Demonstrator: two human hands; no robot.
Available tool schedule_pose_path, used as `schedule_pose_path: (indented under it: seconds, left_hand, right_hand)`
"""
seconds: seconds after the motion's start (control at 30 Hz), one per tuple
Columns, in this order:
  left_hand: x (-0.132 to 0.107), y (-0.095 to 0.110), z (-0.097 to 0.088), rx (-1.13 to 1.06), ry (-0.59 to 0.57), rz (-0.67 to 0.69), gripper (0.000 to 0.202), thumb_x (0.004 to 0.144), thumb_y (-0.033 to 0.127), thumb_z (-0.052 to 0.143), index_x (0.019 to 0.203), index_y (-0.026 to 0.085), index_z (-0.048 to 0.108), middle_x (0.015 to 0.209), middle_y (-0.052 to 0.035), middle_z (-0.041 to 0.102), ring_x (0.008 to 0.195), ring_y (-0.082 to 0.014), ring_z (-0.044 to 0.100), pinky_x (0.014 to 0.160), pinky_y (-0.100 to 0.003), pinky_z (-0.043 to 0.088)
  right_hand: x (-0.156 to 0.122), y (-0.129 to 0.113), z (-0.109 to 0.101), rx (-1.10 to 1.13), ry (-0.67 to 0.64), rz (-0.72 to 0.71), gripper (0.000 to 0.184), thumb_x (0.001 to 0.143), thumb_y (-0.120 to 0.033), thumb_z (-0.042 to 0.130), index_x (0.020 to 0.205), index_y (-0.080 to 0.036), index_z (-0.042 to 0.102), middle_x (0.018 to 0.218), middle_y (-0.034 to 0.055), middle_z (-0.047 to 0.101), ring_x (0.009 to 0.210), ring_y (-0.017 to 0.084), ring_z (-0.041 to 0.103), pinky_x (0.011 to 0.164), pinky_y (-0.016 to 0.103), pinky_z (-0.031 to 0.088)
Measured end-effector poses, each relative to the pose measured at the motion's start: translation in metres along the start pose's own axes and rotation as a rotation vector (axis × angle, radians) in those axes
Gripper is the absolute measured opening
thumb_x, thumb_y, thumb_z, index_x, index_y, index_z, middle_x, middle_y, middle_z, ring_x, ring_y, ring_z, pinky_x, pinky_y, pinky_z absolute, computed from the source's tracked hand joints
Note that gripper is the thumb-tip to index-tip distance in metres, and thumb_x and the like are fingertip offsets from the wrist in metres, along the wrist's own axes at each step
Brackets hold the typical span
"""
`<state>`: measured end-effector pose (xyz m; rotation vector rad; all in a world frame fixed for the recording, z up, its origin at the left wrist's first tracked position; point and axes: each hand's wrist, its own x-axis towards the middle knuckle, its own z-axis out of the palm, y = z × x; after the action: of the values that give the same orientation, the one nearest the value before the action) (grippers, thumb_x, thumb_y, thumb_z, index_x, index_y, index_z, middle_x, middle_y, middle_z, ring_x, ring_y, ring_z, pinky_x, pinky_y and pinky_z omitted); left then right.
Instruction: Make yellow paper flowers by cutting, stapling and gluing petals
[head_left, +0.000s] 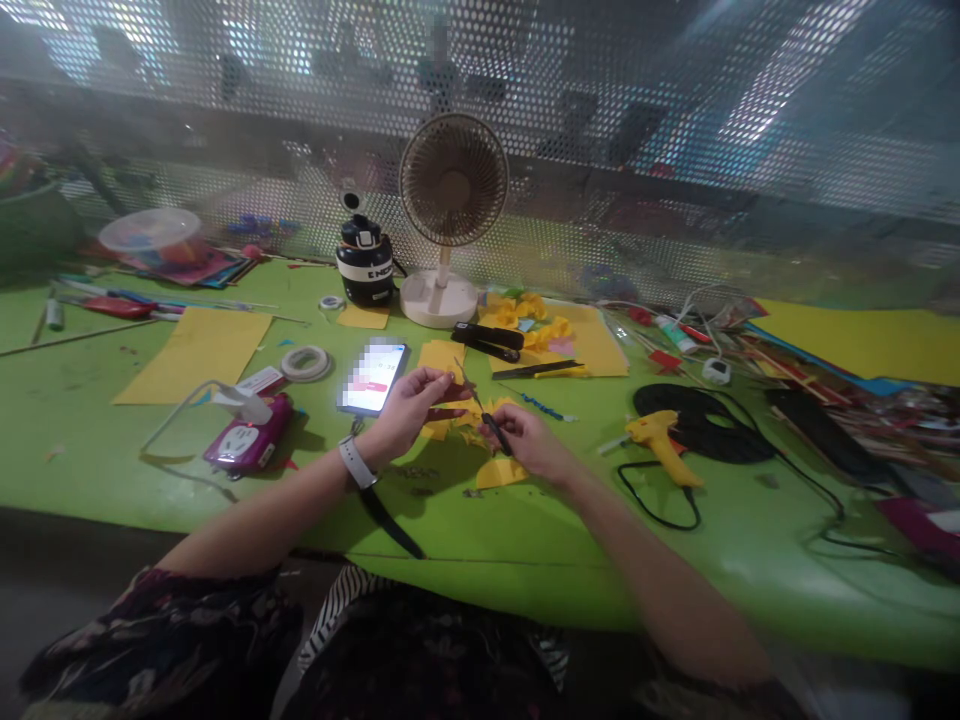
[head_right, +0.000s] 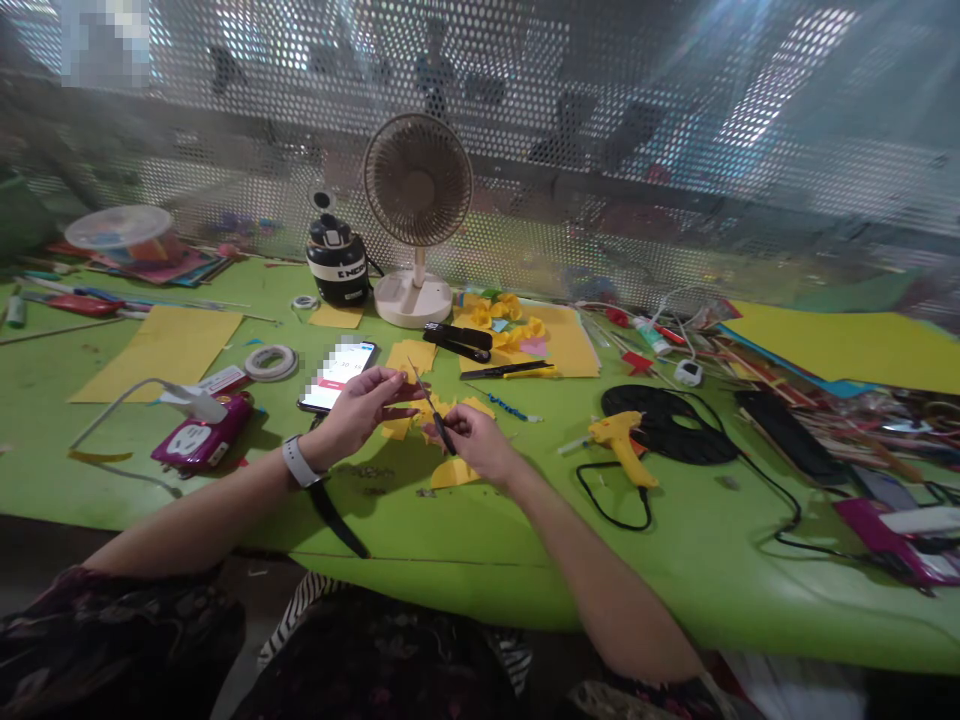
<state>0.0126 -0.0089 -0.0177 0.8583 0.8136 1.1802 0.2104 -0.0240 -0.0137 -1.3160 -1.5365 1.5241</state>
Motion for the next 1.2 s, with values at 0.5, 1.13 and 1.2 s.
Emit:
schedule_pose_path:
  seconds: [0.5,1.13,1.2]
  left_hand:
    - [-0.0018,-0.0047,0.0002,0.056,-0.042,-0.014,0.028,0.085,0.035,0.075,0.088,0.015,0.057,0.097,-0.01,0.075,0.096,-0.0227,0.074,0.077,-0.036,0.064]
    - [-0.0017,-0.0074,-0.0015,0.054,-0.068,-0.027,0.028,0.084,0.036,0.076,0.088,0.014,0.058,0.094,-0.0102,0.075,0.096,-0.0231,0.074,0.076,-0.037,0.064]
    - [-0.0016,-0.0069,-0.0008,0.047,-0.052,-0.025,0.028,0.085,0.035,0.075,0.088,0.014,0.058,0.095,-0.0104,0.075,0.096,-0.0232,0.074,0.076,-0.037,0.064]
  right_hand:
    - [-0.0052,-0.0056,-0.0007,0.002,-0.069,-0.05,0.049,0.067,-0.062,0.079,0.081,-0.021,0.058,0.079,-0.0004,0.059,0.075,0.017,0.057,0.073,0.032,0.046]
    - [-0.0012,0.0018,-0.0015,-0.003,-0.047,-0.063,0.051,0.067,-0.065,0.078,0.076,-0.021,0.053,0.07,-0.0025,0.056,0.066,0.014,0.052,0.066,0.031,0.042]
    - [-0.0007,0.0025,-0.0012,-0.002,-0.047,-0.061,0.05,0.066,-0.064,0.078,0.075,-0.021,0.054,0.069,-0.0024,0.056,0.066,0.015,0.053,0.065,0.031,0.042]
